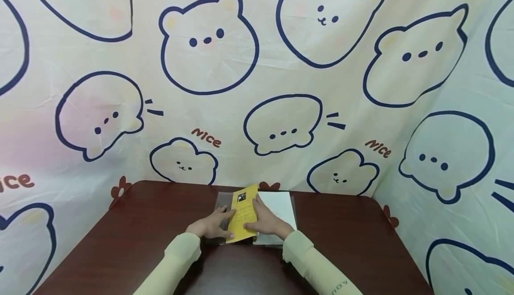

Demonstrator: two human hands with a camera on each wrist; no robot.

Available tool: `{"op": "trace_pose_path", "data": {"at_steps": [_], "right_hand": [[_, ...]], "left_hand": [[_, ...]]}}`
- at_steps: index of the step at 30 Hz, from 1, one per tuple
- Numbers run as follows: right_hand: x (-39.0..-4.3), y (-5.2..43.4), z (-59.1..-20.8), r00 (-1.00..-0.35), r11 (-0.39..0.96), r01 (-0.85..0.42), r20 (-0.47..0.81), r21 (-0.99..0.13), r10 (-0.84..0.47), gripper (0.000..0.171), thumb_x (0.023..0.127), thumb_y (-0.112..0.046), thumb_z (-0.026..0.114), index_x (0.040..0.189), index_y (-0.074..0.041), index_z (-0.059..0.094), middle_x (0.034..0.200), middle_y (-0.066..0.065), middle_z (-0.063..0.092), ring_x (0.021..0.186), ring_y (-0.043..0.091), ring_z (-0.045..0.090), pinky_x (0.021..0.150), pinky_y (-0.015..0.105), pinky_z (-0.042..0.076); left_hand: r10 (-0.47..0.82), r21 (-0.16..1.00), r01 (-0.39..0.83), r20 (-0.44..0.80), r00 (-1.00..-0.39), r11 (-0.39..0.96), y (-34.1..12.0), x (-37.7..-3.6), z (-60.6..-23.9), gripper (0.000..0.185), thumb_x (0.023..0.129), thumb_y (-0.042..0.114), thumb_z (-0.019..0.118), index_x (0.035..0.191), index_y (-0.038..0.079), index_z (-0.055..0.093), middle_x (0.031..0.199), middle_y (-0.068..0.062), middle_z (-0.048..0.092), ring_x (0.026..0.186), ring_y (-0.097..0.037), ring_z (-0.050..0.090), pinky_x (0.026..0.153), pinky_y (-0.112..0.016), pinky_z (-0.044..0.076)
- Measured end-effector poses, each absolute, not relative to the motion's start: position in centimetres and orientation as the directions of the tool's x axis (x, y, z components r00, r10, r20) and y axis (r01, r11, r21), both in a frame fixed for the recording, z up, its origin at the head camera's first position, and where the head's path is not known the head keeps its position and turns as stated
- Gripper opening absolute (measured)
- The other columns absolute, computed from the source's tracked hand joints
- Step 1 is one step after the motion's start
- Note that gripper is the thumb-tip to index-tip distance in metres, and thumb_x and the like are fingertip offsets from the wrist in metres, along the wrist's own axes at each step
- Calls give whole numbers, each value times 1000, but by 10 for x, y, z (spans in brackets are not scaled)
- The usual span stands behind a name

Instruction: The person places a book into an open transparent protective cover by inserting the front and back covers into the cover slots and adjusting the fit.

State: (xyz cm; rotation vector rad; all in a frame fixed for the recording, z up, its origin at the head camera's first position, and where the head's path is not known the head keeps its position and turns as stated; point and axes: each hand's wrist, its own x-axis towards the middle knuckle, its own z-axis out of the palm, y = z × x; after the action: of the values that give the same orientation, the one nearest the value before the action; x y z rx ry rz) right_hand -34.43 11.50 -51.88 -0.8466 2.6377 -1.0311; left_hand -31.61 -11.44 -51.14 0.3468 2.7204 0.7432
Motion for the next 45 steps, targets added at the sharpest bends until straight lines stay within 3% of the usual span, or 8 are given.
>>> {"op": "trace_pose_path", "data": {"at_steps": [3, 7, 14, 22, 27, 39, 42, 45], "right_hand": [[-341, 114, -518, -829, 598, -428, 31, -678, -558, 96, 90, -30, 73, 158, 9, 16, 166, 30, -4, 96, 14, 63, 98, 41, 49], [-339, 113, -517, -837, 619, -418, 16, -665, -548, 95, 92, -29, 71, 158, 10, 14, 166, 32, -5, 78, 10, 61, 91, 37, 51], [-338, 111, -516, -839, 664, -434, 4, -609, -544, 95, 92, -34, 68, 158, 10, 16, 167, 30, -2, 108, 20, 57, 101, 42, 46], [-337, 106, -514, -839, 668, -445, 17, -597, -545, 96, 90, -34, 69, 158, 10, 16, 166, 31, 0, 101, 22, 59, 94, 40, 49], [-334, 103, -513, -835, 679, -455, 12, -576, -550, 95, 91, -34, 68, 158, 10, 17, 167, 30, 0, 128, 34, 54, 97, 41, 50], [-339, 96, -515, -839, 686, -446, 1, -575, -544, 96, 90, -35, 70, 158, 8, 18, 168, 27, 0, 103, 20, 59, 89, 34, 51], [-336, 94, -514, -842, 683, -437, -2, -586, -540, 95, 90, -33, 70, 158, 9, 18, 167, 28, 0, 123, 29, 56, 95, 38, 50], [-334, 93, -513, -842, 678, -436, 2, -592, -539, 94, 90, -32, 70, 157, 10, 19, 167, 30, 1, 145, 38, 40, 106, 45, 46]], "left_hand": [[310, 523, 157, -219, -925, 838, -113, -316, -512, 87, 84, 42, 83, 157, 18, 42, 166, -20, 24, 154, -42, 19, 116, -65, 29], [307, 515, 160, -213, -928, 842, -112, -316, -513, 85, 85, 43, 82, 156, 18, 43, 166, -21, 25, 154, -42, 19, 117, -66, 28], [299, 509, 155, -213, -930, 847, -112, -316, -514, 85, 85, 45, 81, 156, 19, 42, 166, -20, 26, 155, -41, 18, 116, -66, 27], [303, 513, 158, -213, -929, 844, -112, -317, -512, 87, 86, 47, 79, 158, 19, 39, 167, -19, 25, 155, -41, 18, 116, -68, 27], [315, 516, 169, -208, -926, 840, -113, -316, -513, 88, 87, 47, 79, 159, 18, 38, 166, -20, 24, 154, -43, 18, 116, -67, 27], [344, 527, 195, -201, -917, 827, -114, -319, -511, 87, 88, 45, 77, 159, 17, 36, 166, -21, 24, 154, -43, 17, 117, -65, 27], [342, 528, 191, -204, -917, 827, -114, -320, -512, 87, 88, 46, 77, 159, 18, 36, 166, -21, 24, 154, -44, 17, 117, -66, 27], [338, 527, 186, -208, -918, 829, -114, -320, -514, 87, 88, 46, 77, 159, 18, 36, 166, -21, 24, 154, -44, 18, 116, -66, 28]]}}
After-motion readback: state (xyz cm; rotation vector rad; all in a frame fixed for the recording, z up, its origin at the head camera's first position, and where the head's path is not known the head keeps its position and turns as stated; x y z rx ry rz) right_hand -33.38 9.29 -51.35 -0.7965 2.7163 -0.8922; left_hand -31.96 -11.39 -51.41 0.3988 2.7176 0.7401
